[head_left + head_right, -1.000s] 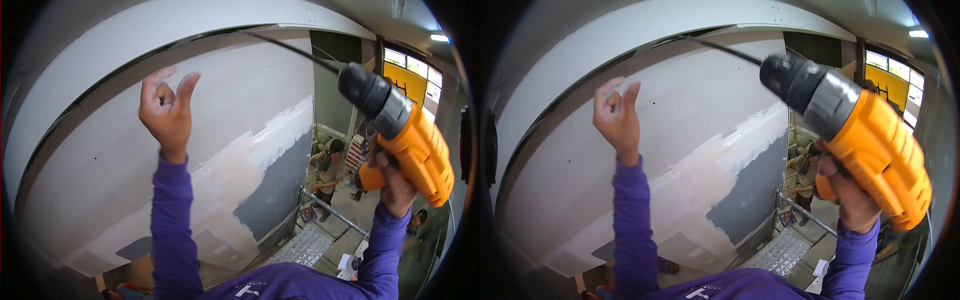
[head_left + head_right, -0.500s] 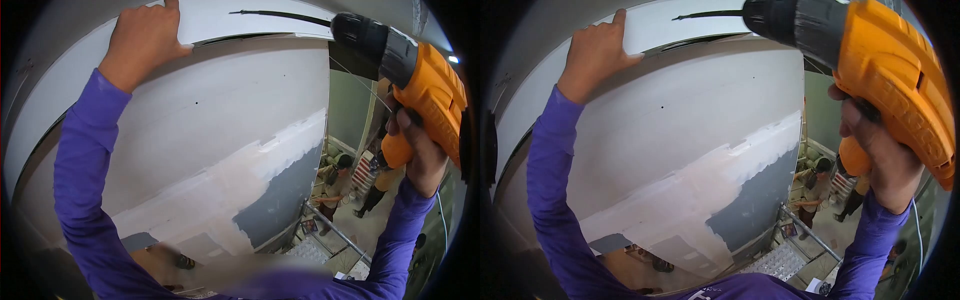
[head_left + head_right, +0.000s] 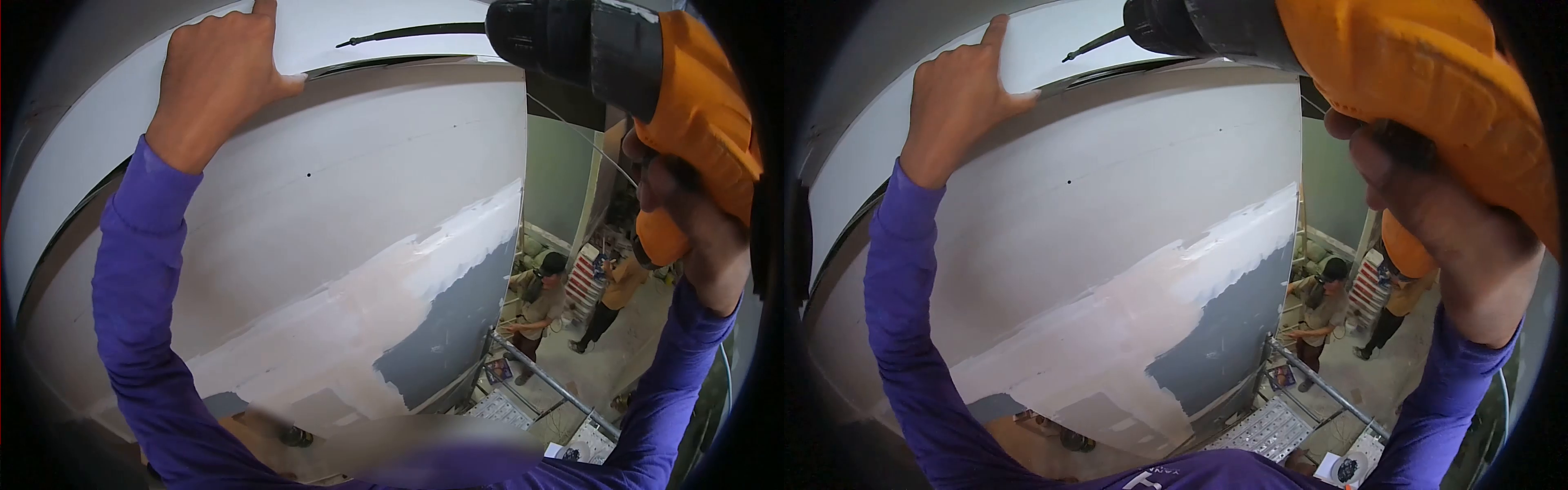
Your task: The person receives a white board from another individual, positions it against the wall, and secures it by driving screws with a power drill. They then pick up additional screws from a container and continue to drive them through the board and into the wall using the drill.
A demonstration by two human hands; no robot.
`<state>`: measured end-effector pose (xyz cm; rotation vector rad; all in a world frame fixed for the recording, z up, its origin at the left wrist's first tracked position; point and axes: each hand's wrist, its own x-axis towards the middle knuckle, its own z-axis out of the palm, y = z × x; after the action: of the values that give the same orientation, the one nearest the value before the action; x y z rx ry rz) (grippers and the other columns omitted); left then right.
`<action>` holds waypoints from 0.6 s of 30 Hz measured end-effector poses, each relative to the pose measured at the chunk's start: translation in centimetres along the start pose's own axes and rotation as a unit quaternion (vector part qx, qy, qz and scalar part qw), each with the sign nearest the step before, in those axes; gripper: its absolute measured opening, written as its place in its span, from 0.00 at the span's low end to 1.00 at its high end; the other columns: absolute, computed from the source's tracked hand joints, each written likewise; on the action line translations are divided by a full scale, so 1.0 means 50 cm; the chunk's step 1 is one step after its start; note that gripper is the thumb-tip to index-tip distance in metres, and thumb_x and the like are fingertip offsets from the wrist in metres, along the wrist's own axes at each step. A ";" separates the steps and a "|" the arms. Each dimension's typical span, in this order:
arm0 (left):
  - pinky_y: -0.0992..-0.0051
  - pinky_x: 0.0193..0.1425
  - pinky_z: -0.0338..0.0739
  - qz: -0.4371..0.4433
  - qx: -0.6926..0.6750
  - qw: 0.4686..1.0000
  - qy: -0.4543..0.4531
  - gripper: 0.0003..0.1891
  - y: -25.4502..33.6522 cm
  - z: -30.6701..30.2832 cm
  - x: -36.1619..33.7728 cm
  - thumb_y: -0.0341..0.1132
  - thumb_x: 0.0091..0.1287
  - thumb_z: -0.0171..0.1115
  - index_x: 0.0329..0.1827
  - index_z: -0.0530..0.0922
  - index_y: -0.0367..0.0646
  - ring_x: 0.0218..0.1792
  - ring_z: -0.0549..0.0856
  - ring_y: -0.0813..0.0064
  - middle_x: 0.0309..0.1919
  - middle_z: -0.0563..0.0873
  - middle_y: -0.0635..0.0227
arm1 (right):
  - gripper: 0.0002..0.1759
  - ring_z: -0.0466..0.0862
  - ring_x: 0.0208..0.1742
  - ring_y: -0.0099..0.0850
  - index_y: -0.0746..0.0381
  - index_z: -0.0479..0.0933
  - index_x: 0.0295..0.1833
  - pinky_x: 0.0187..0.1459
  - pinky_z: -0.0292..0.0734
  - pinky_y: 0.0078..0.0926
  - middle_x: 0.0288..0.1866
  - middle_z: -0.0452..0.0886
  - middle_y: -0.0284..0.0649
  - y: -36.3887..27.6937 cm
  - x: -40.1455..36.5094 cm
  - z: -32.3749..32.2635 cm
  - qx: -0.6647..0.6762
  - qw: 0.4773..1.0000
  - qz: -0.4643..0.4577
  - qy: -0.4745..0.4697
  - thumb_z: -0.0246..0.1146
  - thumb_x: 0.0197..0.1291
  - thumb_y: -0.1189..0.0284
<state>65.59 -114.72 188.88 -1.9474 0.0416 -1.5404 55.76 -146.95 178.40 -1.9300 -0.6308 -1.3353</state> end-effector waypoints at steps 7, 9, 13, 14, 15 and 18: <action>0.67 0.29 0.81 -0.002 -0.001 1.000 0.002 0.44 -0.001 0.000 -0.003 0.51 0.43 0.76 0.64 0.74 0.36 0.21 0.86 0.64 0.20 0.85 0.58 | 0.18 0.77 0.28 0.25 0.72 0.77 0.53 0.35 0.74 0.23 0.38 0.83 0.44 0.008 -0.006 -0.011 -0.066 0.998 0.013 -0.008 0.60 0.59 0.75; 0.68 0.29 0.81 0.002 -0.005 0.999 0.038 0.45 0.004 -0.001 -0.007 0.50 0.41 0.76 0.64 0.74 0.36 0.22 0.86 0.64 0.20 0.85 0.58 | 0.19 0.77 0.28 0.24 0.72 0.77 0.54 0.35 0.73 0.23 0.39 0.83 0.44 0.002 0.001 -0.012 -0.089 0.996 0.015 -0.028 0.59 0.60 0.74; 0.69 0.29 0.80 0.016 0.016 0.997 0.071 0.43 0.006 -0.001 -0.014 0.51 0.46 0.76 0.64 0.75 0.37 0.21 0.84 0.66 0.21 0.84 0.59 | 0.21 0.76 0.28 0.23 0.71 0.75 0.57 0.35 0.73 0.22 0.41 0.82 0.43 -0.009 0.013 -0.001 -0.040 0.999 0.010 -0.031 0.58 0.62 0.70; 0.69 0.29 0.78 -0.002 0.029 1.000 -0.008 0.40 0.014 -0.021 -0.011 0.52 0.48 0.75 0.61 0.76 0.34 0.22 0.84 0.65 0.21 0.84 0.58 | 0.22 0.76 0.29 0.23 0.71 0.75 0.58 0.36 0.73 0.22 0.41 0.82 0.43 -0.005 0.014 -0.002 -0.035 0.999 0.015 -0.027 0.58 0.62 0.69; 0.70 0.30 0.76 -0.020 0.043 0.995 -0.085 0.38 0.027 -0.058 0.002 0.53 0.51 0.73 0.58 0.78 0.31 0.23 0.84 0.65 0.20 0.83 0.56 | 0.22 0.76 0.29 0.23 0.71 0.75 0.58 0.36 0.72 0.22 0.41 0.82 0.43 0.003 0.018 -0.008 -0.034 0.999 0.016 -0.027 0.58 0.62 0.68; 0.72 0.31 0.74 -0.023 0.044 0.997 -0.065 0.44 0.045 -0.077 -0.013 0.54 0.46 0.75 0.59 0.76 0.25 0.23 0.83 0.68 0.19 0.83 0.54 | 0.23 0.75 0.29 0.23 0.70 0.74 0.58 0.36 0.72 0.22 0.40 0.81 0.42 0.021 0.029 -0.020 -0.022 0.999 0.017 -0.028 0.58 0.62 0.67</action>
<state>62.79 -118.03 187.60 -1.9853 -0.1253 -1.4172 56.41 -148.38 179.72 -2.0116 -0.5976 -1.2869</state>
